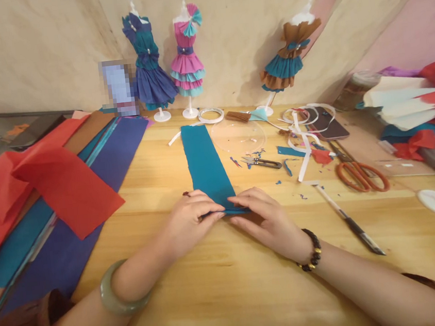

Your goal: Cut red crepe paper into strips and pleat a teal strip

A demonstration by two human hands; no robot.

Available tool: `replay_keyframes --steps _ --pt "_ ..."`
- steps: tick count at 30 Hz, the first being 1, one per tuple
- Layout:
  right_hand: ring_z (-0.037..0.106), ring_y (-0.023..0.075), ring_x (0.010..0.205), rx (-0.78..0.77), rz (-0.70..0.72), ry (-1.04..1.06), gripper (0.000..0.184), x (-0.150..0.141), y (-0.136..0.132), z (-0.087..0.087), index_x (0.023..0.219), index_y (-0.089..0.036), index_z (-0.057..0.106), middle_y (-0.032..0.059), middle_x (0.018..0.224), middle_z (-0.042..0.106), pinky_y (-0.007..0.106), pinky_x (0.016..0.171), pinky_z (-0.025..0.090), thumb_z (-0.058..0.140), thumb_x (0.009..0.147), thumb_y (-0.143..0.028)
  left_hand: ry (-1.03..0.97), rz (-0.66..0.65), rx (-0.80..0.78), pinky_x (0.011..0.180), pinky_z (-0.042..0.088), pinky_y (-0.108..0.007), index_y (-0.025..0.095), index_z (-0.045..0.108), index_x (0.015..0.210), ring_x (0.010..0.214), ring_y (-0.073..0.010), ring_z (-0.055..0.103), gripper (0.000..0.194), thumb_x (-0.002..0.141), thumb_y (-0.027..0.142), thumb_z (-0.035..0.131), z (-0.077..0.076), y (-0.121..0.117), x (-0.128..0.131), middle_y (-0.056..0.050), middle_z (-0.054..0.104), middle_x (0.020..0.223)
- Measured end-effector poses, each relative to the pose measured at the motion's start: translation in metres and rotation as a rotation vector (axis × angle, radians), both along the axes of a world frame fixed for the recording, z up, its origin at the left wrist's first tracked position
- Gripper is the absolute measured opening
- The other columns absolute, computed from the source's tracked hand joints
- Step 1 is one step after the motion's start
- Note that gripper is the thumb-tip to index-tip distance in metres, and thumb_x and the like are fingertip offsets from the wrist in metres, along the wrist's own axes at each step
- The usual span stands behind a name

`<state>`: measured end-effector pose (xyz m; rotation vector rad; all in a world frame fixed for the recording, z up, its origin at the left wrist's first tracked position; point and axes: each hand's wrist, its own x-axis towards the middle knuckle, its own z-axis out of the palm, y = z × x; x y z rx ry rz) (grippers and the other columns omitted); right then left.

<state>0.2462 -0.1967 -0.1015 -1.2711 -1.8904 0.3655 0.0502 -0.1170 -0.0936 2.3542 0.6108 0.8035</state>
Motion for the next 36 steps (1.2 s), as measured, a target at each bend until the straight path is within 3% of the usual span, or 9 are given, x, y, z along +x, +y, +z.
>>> replay_keyframes --steps 7,14,22,36 --pt "0.060 0.0181 0.079 0.073 0.013 0.003 0.012 -0.0019 0.0009 0.0015 0.094 -0.023 0.070 0.0050 0.083 0.068 0.036 0.073 0.051 0.058 0.090 -0.023 -0.004 -0.038 0.024 0.077 0.047 -0.032 0.020 0.072 0.087 0.078 -0.0164 0.064 0.014 0.089 0.021 0.058 0.0025 -0.0031 0.0025 -0.003 0.075 0.081" --pt "0.060 0.0178 0.077 0.061 0.016 -0.002 0.013 -0.0022 0.0010 0.0009 0.092 -0.023 0.071 0.0045 0.081 0.069 0.036 0.073 0.051 0.058 0.090 -0.022 0.035 -0.024 0.019 0.079 0.048 -0.033 0.021 0.073 0.088 0.081 -0.0167 0.064 0.015 0.089 0.026 0.058 0.0002 -0.0036 0.0019 -0.003 0.074 0.081" --pt "0.063 0.0195 0.082 0.011 -0.040 0.014 0.017 0.0056 -0.0010 -0.0031 0.102 -0.023 0.068 0.0061 0.089 0.071 0.037 0.074 0.052 0.065 0.086 -0.025 0.022 0.014 0.047 0.075 0.047 -0.031 0.020 0.072 0.083 0.076 -0.0159 0.063 0.015 0.088 0.021 0.058 0.0009 -0.0011 -0.0009 -0.003 0.074 0.077" --pt "0.063 0.0184 0.077 0.027 -0.009 0.009 0.009 0.0025 -0.0006 -0.0003 0.091 -0.024 0.069 0.0044 0.082 0.070 0.035 0.071 0.051 0.060 0.088 -0.021 0.094 0.027 0.089 0.077 0.046 -0.032 0.020 0.072 0.091 0.083 -0.0172 0.064 0.014 0.088 0.025 0.059 0.0001 -0.0037 0.0007 -0.003 0.073 0.082"
